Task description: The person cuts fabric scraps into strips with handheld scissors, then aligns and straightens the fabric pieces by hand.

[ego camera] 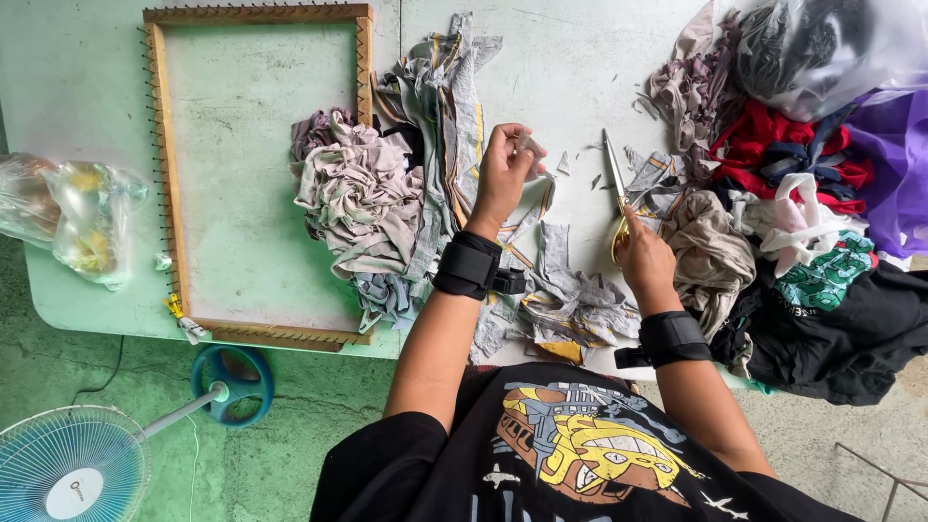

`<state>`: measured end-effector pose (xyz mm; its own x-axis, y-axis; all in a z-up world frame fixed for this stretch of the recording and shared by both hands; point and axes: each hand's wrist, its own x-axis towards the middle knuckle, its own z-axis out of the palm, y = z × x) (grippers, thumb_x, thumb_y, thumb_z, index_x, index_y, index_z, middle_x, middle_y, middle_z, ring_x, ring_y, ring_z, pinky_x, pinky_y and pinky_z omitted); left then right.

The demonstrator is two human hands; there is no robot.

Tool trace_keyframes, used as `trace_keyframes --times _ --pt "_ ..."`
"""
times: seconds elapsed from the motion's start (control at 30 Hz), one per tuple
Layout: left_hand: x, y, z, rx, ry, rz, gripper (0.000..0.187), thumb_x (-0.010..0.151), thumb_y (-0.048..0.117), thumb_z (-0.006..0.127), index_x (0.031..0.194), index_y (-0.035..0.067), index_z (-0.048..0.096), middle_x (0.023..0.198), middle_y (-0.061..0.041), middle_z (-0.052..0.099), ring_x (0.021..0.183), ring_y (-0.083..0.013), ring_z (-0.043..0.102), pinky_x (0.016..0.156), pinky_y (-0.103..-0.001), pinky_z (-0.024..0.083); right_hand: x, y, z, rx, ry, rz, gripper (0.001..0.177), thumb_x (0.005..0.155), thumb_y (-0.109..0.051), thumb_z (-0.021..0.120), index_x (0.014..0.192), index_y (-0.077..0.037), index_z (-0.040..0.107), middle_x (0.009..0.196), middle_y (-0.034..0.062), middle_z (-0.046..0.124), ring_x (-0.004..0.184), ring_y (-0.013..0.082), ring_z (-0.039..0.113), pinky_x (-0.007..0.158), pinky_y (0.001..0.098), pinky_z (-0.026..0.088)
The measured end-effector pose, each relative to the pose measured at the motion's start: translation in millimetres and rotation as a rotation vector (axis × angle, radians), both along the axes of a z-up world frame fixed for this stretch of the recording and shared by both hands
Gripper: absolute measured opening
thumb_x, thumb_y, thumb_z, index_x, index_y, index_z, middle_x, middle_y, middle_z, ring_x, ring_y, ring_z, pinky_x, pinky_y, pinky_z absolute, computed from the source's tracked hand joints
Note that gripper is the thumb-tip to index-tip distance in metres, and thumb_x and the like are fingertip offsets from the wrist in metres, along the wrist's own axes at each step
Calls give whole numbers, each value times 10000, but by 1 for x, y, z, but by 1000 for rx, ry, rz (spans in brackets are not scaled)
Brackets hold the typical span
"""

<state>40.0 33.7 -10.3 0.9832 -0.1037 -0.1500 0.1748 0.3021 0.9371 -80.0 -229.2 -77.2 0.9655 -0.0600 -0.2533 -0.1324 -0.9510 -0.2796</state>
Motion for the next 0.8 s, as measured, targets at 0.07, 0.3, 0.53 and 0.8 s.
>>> trace_keyframes --times 0.07,0.3,0.53,0.8 --pt "0 -3 -4 34 -17 -18 164 1013 49 514 1170 76 475 977 -76 703 817 -101 674 748 -264 602 0 1 0 10 -10 -6 726 894 -186 755 1565 -185 476 1034 161 725 825 336 715 699 455 566" --pt "-14 -9 -14 116 -198 -159 76 1076 25 513 1140 38 552 1091 -142 785 1013 -121 758 843 -274 633 15 9 28 126 -153 15 474 993 -288 745 1431 -161 613 1018 93 699 904 267 685 754 399 565" --pt "-33 -25 4 236 -112 -273 111 1032 81 593 1103 63 509 943 -123 806 858 -113 763 700 -253 585 60 57 122 619 -393 230 464 882 -255 830 1278 -64 682 1039 104 677 887 229 667 737 360 545" --pt "-44 8 10 362 -168 -535 205 929 192 751 1070 71 664 863 -35 804 816 -77 769 766 -268 570 71 28 101 1002 -380 -76 53 1068 -1 688 1104 1 726 926 49 729 753 89 635 652 235 515"
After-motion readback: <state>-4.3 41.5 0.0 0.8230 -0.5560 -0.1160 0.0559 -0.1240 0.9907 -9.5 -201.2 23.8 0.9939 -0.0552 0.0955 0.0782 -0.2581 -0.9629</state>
